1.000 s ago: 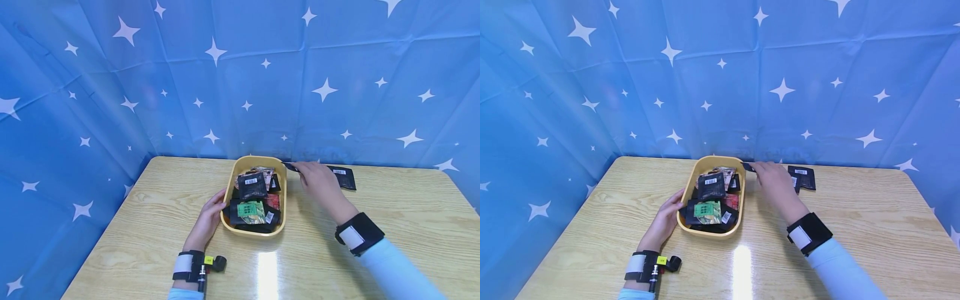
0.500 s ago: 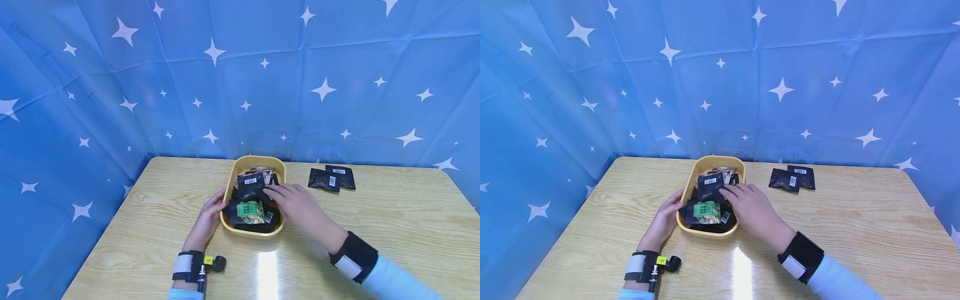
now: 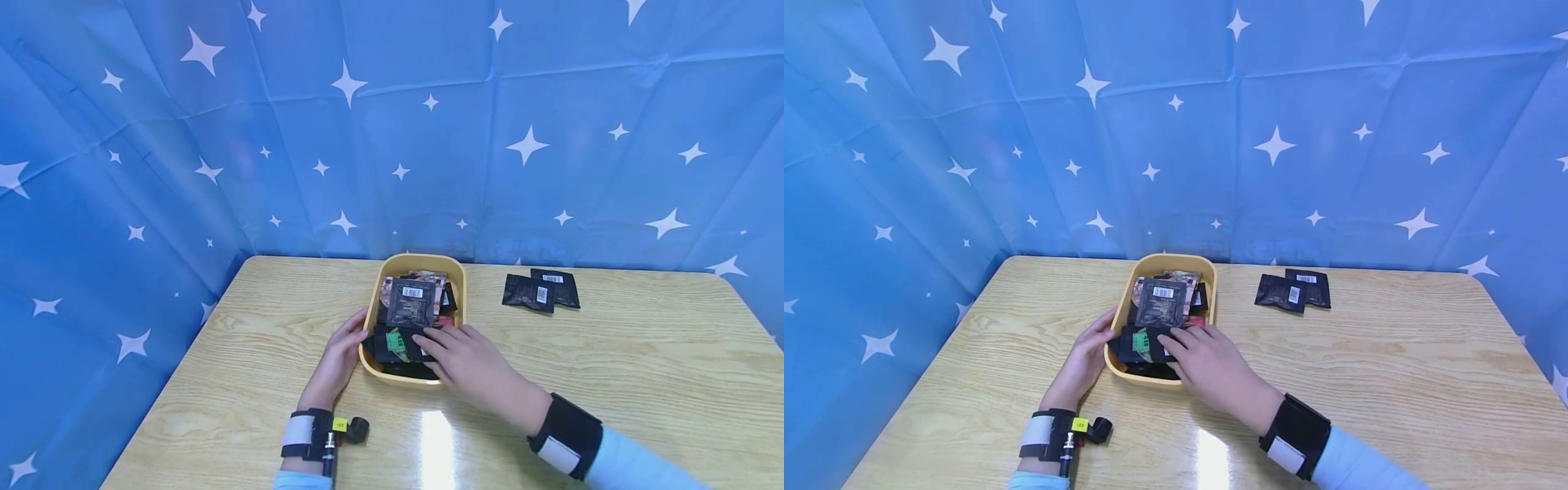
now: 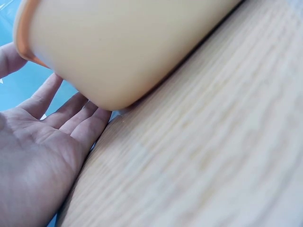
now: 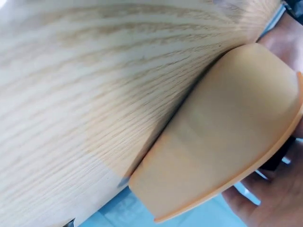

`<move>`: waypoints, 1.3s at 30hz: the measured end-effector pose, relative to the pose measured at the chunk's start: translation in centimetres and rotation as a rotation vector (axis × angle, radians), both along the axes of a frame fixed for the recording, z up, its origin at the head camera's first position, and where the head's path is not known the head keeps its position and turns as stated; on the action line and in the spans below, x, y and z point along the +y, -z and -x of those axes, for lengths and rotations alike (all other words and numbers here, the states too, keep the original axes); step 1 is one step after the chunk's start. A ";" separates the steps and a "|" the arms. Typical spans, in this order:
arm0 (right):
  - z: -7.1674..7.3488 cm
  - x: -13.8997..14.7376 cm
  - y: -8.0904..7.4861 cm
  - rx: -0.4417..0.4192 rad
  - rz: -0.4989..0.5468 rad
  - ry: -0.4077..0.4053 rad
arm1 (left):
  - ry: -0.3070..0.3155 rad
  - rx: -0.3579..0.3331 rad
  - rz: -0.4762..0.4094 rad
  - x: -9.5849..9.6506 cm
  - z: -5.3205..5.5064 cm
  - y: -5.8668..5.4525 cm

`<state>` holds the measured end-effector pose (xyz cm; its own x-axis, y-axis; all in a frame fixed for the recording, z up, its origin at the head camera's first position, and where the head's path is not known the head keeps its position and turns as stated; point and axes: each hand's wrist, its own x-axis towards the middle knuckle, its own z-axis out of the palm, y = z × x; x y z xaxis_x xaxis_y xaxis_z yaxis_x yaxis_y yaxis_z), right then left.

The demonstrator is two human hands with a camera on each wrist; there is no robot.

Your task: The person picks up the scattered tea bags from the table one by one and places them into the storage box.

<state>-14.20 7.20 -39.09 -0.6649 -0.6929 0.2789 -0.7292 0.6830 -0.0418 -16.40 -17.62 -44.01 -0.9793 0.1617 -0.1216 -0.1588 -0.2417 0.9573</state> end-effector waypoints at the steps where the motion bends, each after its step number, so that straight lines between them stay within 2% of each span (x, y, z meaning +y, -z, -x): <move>1: -0.1 0.0 0.0 -0.011 0.006 0.005 | -0.001 0.002 -0.001 0.0 0.0 0.0; 13: -0.5 -0.1 -0.3 -0.102 0.015 0.036 | -0.008 -0.011 0.014 0.0 0.1 0.0; 19: 0.0 0.6 -1.1 -0.083 0.044 0.057 | -0.012 -0.008 -0.002 0.0 0.0 0.0; 27: 2.5 3.2 -2.3 -0.085 0.054 0.152 | -0.016 -0.005 -0.034 0.0 0.0 0.0; 32: 4.4 5.5 -1.8 -0.085 -0.003 0.218 | -0.006 -0.001 -0.034 0.0 0.0 0.0; 39: 6.2 8.6 -0.7 -0.090 -0.075 0.287 | 0.001 -0.004 -0.020 -0.1 0.0 0.0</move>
<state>-20.45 15.78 -38.40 -0.8562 -0.4895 0.1653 -0.5016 0.8642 -0.0393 -16.40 -17.70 -43.98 -0.9786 0.1653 -0.1225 -0.1631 -0.2603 0.9516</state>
